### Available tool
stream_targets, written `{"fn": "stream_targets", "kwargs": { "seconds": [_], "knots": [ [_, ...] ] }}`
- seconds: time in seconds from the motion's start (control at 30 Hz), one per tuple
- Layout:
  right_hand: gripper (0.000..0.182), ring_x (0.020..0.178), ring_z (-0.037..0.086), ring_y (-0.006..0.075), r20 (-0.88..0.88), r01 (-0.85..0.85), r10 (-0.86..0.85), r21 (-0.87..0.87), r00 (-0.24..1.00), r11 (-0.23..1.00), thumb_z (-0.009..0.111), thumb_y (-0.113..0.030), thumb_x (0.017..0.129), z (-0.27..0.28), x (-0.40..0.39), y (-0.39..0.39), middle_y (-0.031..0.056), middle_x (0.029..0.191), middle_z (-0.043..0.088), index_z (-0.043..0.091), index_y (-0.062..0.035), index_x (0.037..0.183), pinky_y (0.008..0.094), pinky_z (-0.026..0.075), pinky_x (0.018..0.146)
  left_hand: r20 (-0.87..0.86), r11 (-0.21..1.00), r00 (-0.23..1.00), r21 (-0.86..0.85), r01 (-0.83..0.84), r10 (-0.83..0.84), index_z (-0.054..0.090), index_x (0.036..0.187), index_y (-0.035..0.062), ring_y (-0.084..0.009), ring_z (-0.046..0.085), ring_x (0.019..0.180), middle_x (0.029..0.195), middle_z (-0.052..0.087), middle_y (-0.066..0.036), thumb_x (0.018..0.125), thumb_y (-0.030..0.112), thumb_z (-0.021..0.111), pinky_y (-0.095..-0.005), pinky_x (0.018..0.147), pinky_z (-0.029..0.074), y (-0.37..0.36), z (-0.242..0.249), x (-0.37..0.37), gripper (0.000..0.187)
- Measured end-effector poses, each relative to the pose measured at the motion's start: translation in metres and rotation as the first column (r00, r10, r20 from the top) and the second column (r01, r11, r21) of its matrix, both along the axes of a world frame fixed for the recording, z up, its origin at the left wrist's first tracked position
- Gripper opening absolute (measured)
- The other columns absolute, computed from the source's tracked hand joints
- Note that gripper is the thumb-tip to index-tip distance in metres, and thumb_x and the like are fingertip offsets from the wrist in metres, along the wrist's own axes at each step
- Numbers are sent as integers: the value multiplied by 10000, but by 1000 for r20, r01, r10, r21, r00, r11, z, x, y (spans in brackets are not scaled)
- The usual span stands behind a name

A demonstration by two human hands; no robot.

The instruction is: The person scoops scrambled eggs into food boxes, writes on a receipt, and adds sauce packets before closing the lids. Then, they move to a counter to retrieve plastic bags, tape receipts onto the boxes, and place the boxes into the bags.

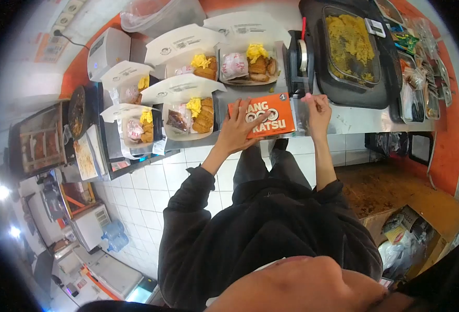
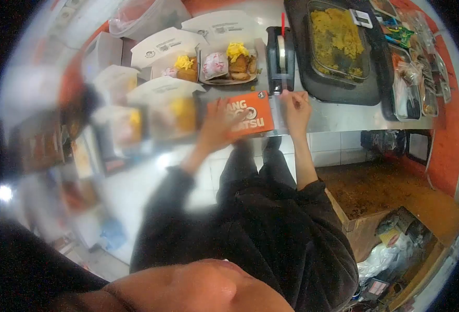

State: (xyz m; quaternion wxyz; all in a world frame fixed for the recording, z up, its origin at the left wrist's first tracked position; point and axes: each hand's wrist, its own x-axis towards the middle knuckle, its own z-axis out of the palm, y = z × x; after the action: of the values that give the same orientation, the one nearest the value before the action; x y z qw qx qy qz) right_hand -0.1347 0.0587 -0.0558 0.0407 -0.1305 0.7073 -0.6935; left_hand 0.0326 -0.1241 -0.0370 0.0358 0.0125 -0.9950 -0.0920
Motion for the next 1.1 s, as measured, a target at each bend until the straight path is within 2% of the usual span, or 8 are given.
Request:
{"fn": "stream_targets", "kwargs": {
  "seconds": [0.27, 0.4, 0.47, 0.67, 0.8, 0.83, 1.03, 1.1],
  "knots": [
    [243, 641, 508, 208, -150, 78, 7, 551, 989, 831, 607, -190, 843, -31, -12, 26, 112, 679, 521, 639, 6, 702, 336, 398, 607, -30, 1000, 999, -18, -26, 25, 273, 1387, 432, -451, 279, 1265, 1441, 207, -198, 676, 495, 683, -583, 864, 409, 3, 1, 2, 823],
    [163, 562, 537, 108, 257, -55, -2, 216, 966, 975, 546, -117, 887, 34, 53, 19, 80, 721, 611, 673, -16, 904, 238, 424, 518, 7, 998, 999, 36, -47, 47, 276, 1395, 406, -447, 274, 1266, 1439, 210, -198, 699, 496, 664, -580, 858, 409, 4, 5, 2, 802],
    [154, 504, 479, 49, 188, -169, 169, -15, 968, 986, 539, -72, 906, 22, 100, 8, 34, 661, 589, 652, -28, 1002, 208, 384, 448, 14, 998, 999, 39, -48, 48, 279, 1398, 392, -444, 272, 1266, 1435, 216, -197, 705, 492, 659, -578, 859, 409, 8, 12, 5, 797],
    [227, 464, 474, 47, 310, -291, 288, -37, 906, 956, 601, -68, 872, -17, 125, -27, 26, 607, 581, 625, -45, 1096, 197, 387, 418, -17, 998, 999, 51, -47, 48, 283, 1403, 353, -435, 266, 1270, 1430, 216, -192, 706, 466, 667, -564, 868, 418, 3, 10, 0, 803],
    [317, 567, 595, 125, -358, -412, 412, 80, 838, 908, 683, -34, 752, -47, 99, -15, 65, 751, 660, 649, -45, 1067, 259, 489, 509, 102, 993, 994, 112, -36, 24, 271, 1405, 355, -430, 252, 1286, 1435, 204, -192, 680, 432, 709, -579, 884, 411, 2, 13, 1, 851],
    [394, 711, 646, 161, -730, -274, 456, 365, 509, 890, 675, 3, 699, -49, 78, -8, 72, 846, 671, 646, -56, 1088, 312, 529, 654, 35, 995, 999, 91, -32, 29, 270, 1405, 356, -431, 256, 1284, 1433, 210, -192, 670, 429, 718, -580, 887, 410, 2, 5, 2, 864],
    [424, 671, 639, 171, -350, -281, 671, 711, 653, 644, 656, -40, 769, 0, 102, 11, 68, 797, 652, 599, -149, 1175, 319, 517, 634, -36, 997, 999, 79, 0, 3, 275, 1407, 334, -426, 284, 1271, 1413, 261, -186, 647, 362, 753, -536, 984, 345, 7, 11, 14, 898],
    [408, 707, 644, 247, 202, -537, 546, 625, 813, 567, 633, -70, 757, 30, 119, 25, 116, 841, 641, 579, -157, 1152, 343, 518, 629, 17, 995, 1000, 98, 8, -9, 326, 1383, 299, -400, 335, 1239, 1360, 330, -169, 658, 291, 756, -503, 1038, 290, 16, 29, 29, 843]
  ]
}}
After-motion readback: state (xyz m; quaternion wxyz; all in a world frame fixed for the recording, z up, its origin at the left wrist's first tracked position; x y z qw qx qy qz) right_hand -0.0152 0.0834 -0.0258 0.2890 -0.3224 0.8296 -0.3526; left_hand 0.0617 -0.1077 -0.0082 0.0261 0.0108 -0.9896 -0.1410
